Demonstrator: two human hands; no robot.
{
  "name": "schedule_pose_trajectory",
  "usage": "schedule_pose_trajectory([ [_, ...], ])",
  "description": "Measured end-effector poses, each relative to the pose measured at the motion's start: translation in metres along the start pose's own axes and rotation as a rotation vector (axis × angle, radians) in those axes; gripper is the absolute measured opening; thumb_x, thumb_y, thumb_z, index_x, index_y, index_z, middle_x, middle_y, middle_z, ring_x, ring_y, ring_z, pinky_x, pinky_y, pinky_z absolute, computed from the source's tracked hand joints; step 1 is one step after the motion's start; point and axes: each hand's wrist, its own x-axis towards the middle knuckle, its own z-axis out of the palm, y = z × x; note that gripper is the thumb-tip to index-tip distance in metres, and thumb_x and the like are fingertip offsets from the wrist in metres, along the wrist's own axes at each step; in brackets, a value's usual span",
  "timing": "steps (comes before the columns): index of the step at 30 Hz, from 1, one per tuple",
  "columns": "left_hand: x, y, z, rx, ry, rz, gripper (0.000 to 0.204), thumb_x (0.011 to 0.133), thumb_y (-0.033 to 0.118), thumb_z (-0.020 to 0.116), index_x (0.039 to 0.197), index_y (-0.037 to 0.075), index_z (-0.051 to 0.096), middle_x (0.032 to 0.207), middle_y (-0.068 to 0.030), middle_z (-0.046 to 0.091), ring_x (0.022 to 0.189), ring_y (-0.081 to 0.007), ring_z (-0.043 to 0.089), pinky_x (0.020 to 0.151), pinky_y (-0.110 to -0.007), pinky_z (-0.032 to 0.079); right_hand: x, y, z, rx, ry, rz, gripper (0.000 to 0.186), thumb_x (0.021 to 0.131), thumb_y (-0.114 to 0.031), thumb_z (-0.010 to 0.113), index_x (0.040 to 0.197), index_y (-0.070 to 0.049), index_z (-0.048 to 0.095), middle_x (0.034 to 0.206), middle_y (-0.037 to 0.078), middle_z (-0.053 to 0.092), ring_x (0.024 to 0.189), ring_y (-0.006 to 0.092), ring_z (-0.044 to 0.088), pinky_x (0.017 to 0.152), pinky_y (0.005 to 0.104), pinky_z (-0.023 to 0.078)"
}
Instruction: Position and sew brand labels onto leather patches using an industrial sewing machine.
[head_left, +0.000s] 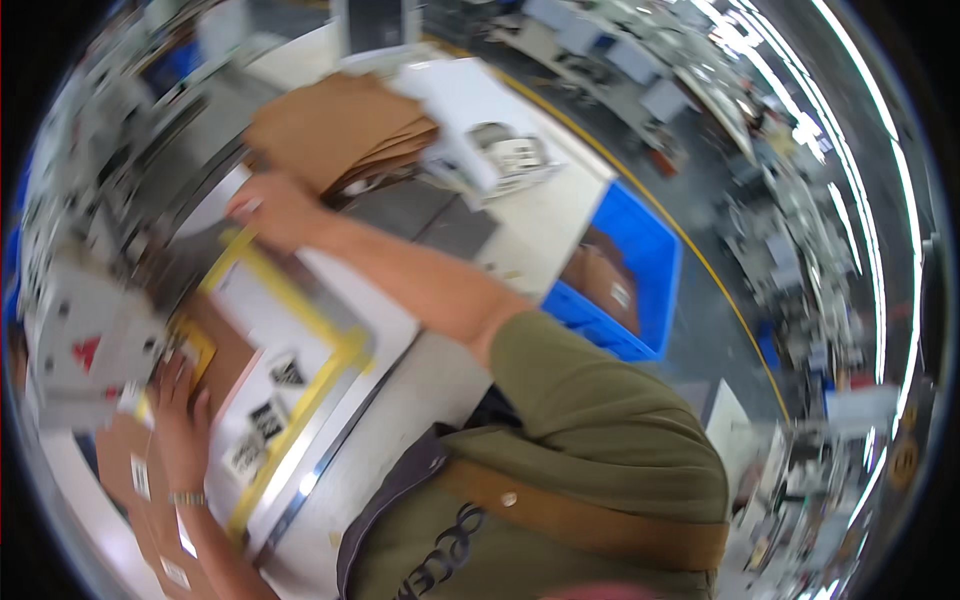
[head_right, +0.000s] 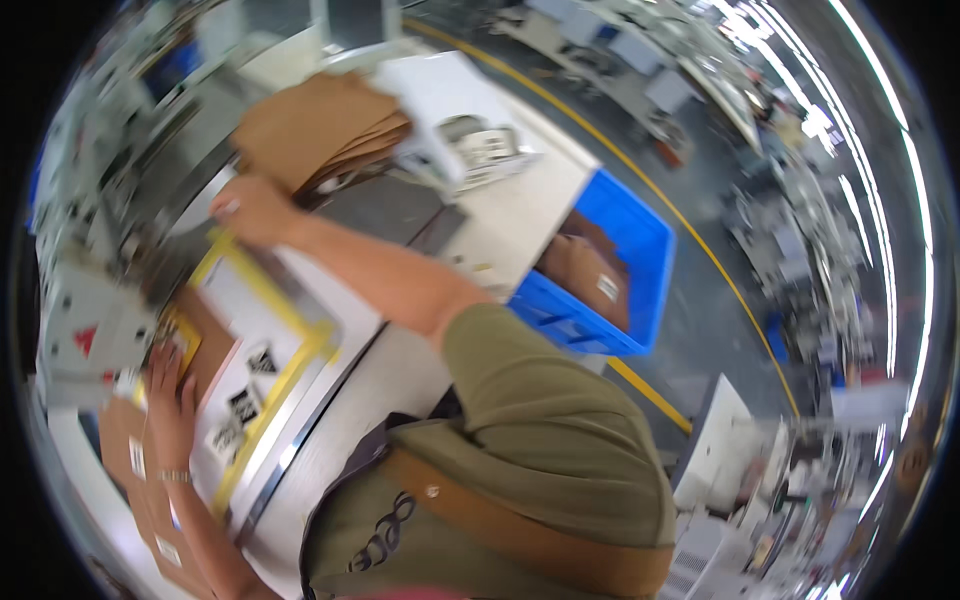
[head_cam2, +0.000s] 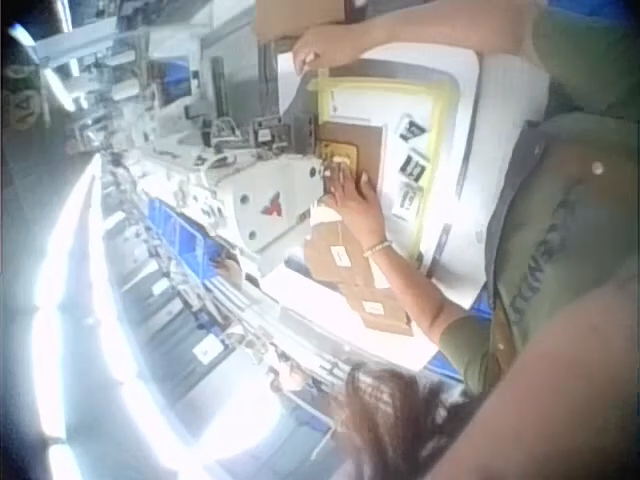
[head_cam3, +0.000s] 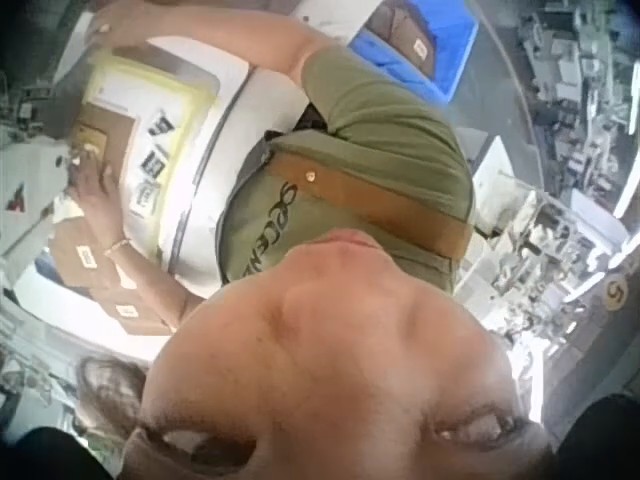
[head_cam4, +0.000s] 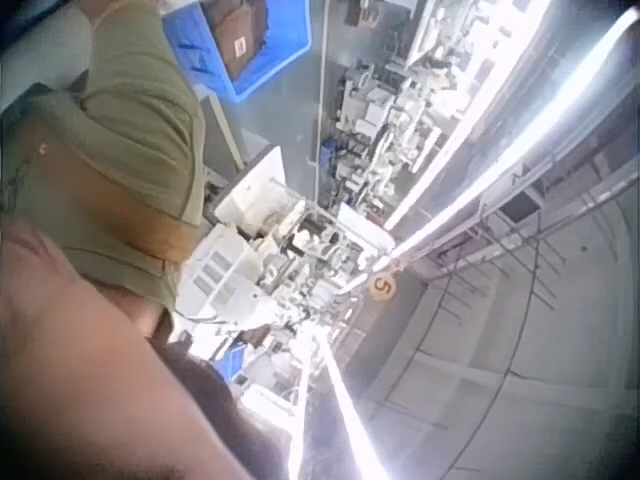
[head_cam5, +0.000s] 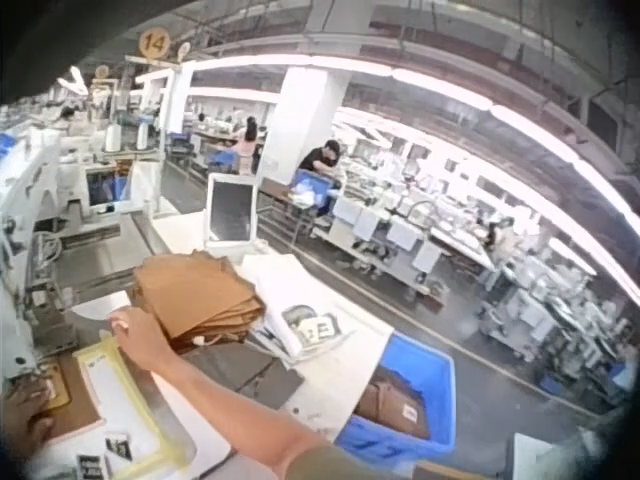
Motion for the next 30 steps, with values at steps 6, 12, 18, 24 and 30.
schedule_pose_trajectory([
  [6, -0.011, -0.006, -0.001, -0.047, 0.033, 0.056, 0.047, 0.101, 0.004, 0.062, 0.148, 0.002, 0.062, 0.162, -0.0129, 0.054, 0.157, -0.039, 0.038, 0.134, -0.055, 0.02, -0.003, -0.008, 0.002, 0.067, -0.023, -0.043, 0.017, 0.093, -0.012, 0.068, 0.102, -0.005, 0.08, 0.102, 0.015, 0.075, 0.085, 0.03, 0.071, 0.078, 0.0421, 0.057],
  [12, -0.007, -0.012, 0.0, 0.061, 0.012, 0.106, 0.048, 0.104, 0.009, 0.062, 0.15, 0.002, 0.06, 0.163, -0.0143, 0.052, 0.156, -0.0401, 0.039, 0.132, -0.053, 0.025, -0.005, -0.007, 0.005, 0.011, -0.067, -0.009, 0.02, 0.094, -0.016, 0.064, 0.101, -0.007, 0.081, 0.1, 0.015, 0.075, 0.09, 0.0339, 0.071, 0.084, 0.0471, 0.055],
  [18, 0.0, -0.018, 0.003, 0.055, 0.021, 0.023, 0.047, 0.107, 0.015, 0.061, 0.152, 0.002, 0.059, 0.159, -0.0229, 0.053, 0.146, -0.0442, 0.047, 0.123, -0.053, 0.036, -0.009, -0.018, 0.004, 0.021, -0.105, -0.019, 0.025, 0.091, -0.015, 0.06, 0.098, -0.007, 0.082, 0.1, 0.017, 0.078, 0.098, 0.0373, 0.073, 0.087, 0.0494, 0.056],
  [24, -0.006, -0.037, 0.011, -0.091, 0.057, -0.035, 0.046, 0.107, 0.016, 0.063, 0.151, 0.001, 0.059, 0.158, -0.0269, 0.051, 0.141, -0.0461, 0.051, 0.121, -0.052, 0.038, -0.011, -0.016, 0.005, 0.004, -0.179, 0.012, 0.022, 0.096, -0.017, 0.063, 0.104, -0.009, 0.081, 0.101, 0.014, 0.077, 0.099, 0.0343, 0.072, 0.088, 0.0476, 0.056],
  [30, -0.03, -0.069, 0.022, 0.046, 0.299, -0.126, 0.059, 0.102, 0.014, 0.07, 0.155, -0.002, 0.05, 0.155, -0.0231, 0.051, 0.142, -0.0447, 0.05, 0.122, -0.049, 0.038, -0.02, -0.028, 0.019, -0.023, -0.274, -0.27, 0.022, 0.097, -0.021, 0.064, 0.108, -0.013, 0.081, 0.109, 0.007, 0.078, 0.107, 0.03, 0.07, 0.09, 0.046, 0.057],
])
